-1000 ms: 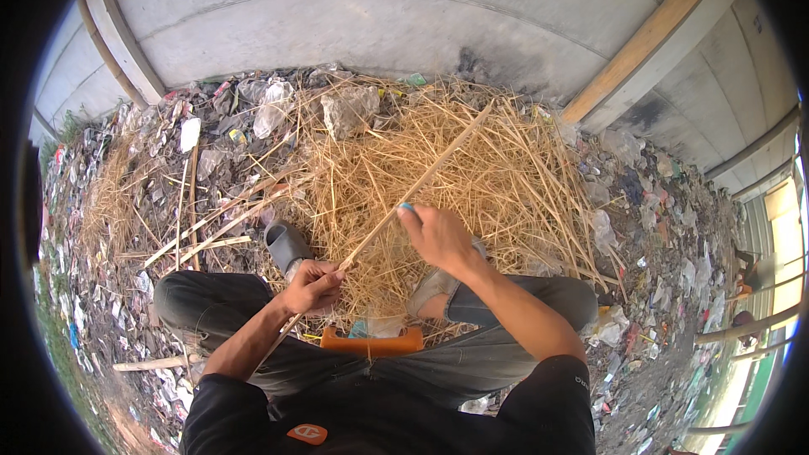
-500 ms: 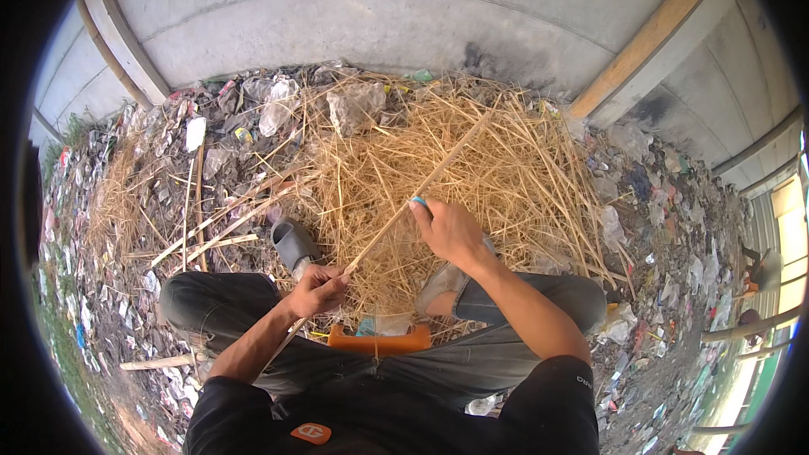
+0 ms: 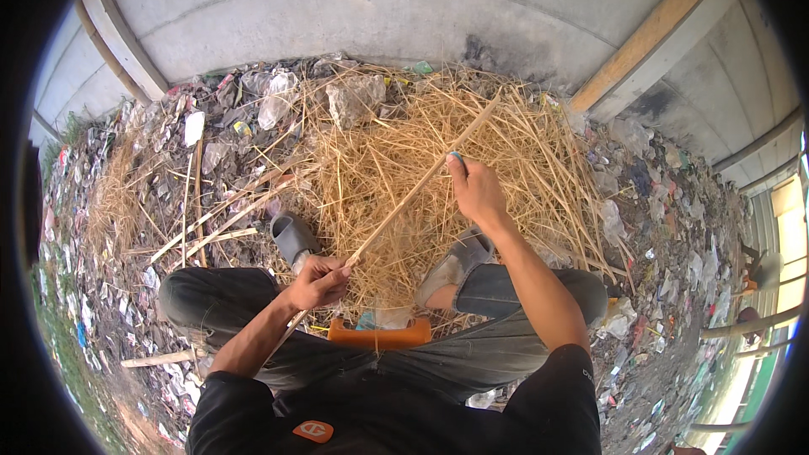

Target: The person sits on the ground and uses a utility knife to peel the outer layer off a long bamboo stick. They hold the stick with one hand and scrape the knife along its length with the other, removing thin strips of the outer skin.

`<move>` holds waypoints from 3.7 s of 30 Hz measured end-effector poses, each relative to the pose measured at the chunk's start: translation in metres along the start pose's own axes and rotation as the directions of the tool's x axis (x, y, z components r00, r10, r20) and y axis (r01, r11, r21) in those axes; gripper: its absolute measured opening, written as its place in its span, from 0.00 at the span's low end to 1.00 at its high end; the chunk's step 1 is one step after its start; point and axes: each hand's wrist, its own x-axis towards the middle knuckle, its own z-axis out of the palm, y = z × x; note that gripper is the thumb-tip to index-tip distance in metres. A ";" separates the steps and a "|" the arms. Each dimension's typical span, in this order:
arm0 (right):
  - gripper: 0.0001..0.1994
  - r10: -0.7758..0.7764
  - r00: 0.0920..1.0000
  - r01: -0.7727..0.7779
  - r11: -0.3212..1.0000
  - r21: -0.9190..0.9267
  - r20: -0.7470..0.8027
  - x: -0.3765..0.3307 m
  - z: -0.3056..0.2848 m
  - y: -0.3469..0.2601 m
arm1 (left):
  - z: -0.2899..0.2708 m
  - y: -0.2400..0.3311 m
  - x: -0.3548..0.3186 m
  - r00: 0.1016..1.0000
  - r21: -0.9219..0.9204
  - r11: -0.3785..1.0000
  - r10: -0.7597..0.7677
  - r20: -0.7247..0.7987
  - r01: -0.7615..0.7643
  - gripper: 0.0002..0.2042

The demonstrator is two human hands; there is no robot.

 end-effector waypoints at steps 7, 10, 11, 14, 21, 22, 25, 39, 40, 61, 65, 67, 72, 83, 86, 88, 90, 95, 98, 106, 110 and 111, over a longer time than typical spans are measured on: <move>0.27 -0.337 0.926 0.349 0.936 -0.043 0.172 -0.062 0.054 -0.051 | 0.000 0.012 0.008 0.998 0.041 0.999 0.012 -0.058 -0.010 0.18; 0.25 -0.109 0.988 0.113 0.993 -0.033 0.111 -0.023 0.023 -0.040 | -0.003 0.013 0.002 0.999 0.048 0.999 0.028 -0.046 -0.026 0.18; 0.25 -0.032 0.997 0.035 0.999 -0.039 0.065 -0.014 0.015 -0.039 | -0.001 0.014 0.003 0.999 0.029 0.999 0.026 -0.047 -0.025 0.18; 0.25 -0.192 0.980 0.192 0.981 -0.001 0.043 -0.026 0.029 -0.043 | 0.003 0.016 0.006 0.998 0.008 1.000 0.026 -0.055 -0.025 0.18; 0.24 -0.132 0.989 0.131 0.991 0.016 0.069 -0.024 0.040 -0.031 | -0.003 0.005 0.003 0.996 0.042 0.998 0.049 -0.069 -0.046 0.15; 0.24 -0.112 0.994 0.111 0.993 0.034 0.014 -0.019 0.028 -0.031 | 0.001 0.008 0.005 0.997 0.031 0.999 0.046 -0.062 -0.044 0.15; 0.24 -0.230 0.967 0.231 0.973 0.004 0.109 -0.047 0.047 -0.041 | 0.004 0.011 0.012 0.998 0.018 0.999 0.036 -0.056 -0.035 0.15; 0.27 -0.243 0.867 0.127 0.952 0.278 0.436 -0.069 0.076 -0.043 | 0.003 0.010 0.008 0.997 0.118 0.993 0.022 -0.075 -0.013 0.15; 0.28 -0.244 0.832 0.109 0.953 0.284 0.498 -0.065 0.074 -0.041 | 0.005 0.014 0.009 0.996 0.119 0.993 0.012 -0.084 -0.001 0.15; 0.31 -0.146 0.989 0.144 0.980 -0.137 -0.002 -0.015 0.022 -0.014 | 0.009 0.017 0.006 0.977 0.448 0.893 0.137 -0.165 -0.049 0.18; 0.29 -0.081 0.992 0.062 0.981 -0.186 -0.094 0.007 0.013 -0.002 | 0.000 0.004 0.008 0.975 0.471 0.875 0.190 -0.115 -0.115 0.17; 0.28 -0.122 0.992 0.118 0.982 -0.145 -0.014 -0.008 0.028 -0.010 | -0.004 0.001 0.010 0.974 0.433 0.893 0.193 -0.120 -0.123 0.17; 0.27 -0.225 0.970 0.240 0.944 -0.228 0.088 -0.031 0.046 -0.027 | 0.004 0.002 0.004 0.948 0.423 0.899 0.223 -0.226 -0.111 0.14; 0.28 -0.174 0.976 0.195 0.965 -0.173 0.133 -0.033 0.044 -0.029 | -0.001 0.007 0.006 0.968 0.410 0.912 0.128 -0.215 -0.030 0.13; 0.28 -0.128 0.992 0.128 0.989 -0.078 0.001 -0.010 0.030 -0.021 | -0.002 0.008 0.002 0.972 0.409 0.912 0.121 -0.203 -0.028 0.14; 0.28 -0.087 0.996 0.086 0.996 -0.020 -0.035 -0.007 0.023 -0.025 | 0.006 0.023 0.002 0.975 0.390 0.921 0.100 -0.199 -0.015 0.16; 0.28 -0.134 0.991 0.134 0.987 0.087 0.004 -0.029 0.045 -0.041 | 0.001 0.019 0.007 0.968 0.402 0.913 0.163 -0.191 -0.074 0.14; 0.29 -0.172 0.978 0.186 0.976 -0.115 0.119 -0.029 0.052 -0.034 | -0.010 0.000 0.004 0.963 0.406 0.906 0.206 -0.174 -0.121 0.14; 0.30 -0.141 0.990 0.142 0.988 -0.064 0.010 -0.009 0.035 -0.021 | 0.004 0.013 0.006 0.961 0.373 0.924 0.174 -0.216 -0.083 0.14; 0.30 -0.176 0.981 0.171 0.983 0.063 0.081 -0.036 0.053 -0.039 | -0.006 -0.002 0.003 0.958 0.382 0.914 0.222 -0.183 -0.139 0.14; 0.32 -0.160 0.975 0.124 0.969 0.216 0.155 -0.033 0.065 -0.013 | -0.005 -0.001 0.002 0.969 0.397 0.913 0.174 -0.178 -0.091 0.15; 0.32 -0.167 0.972 0.122 0.960 0.253 0.165 -0.032 0.067 -0.007 | -0.004 0.000 0.002 0.972 0.381 0.921 0.155 -0.179 -0.077 0.16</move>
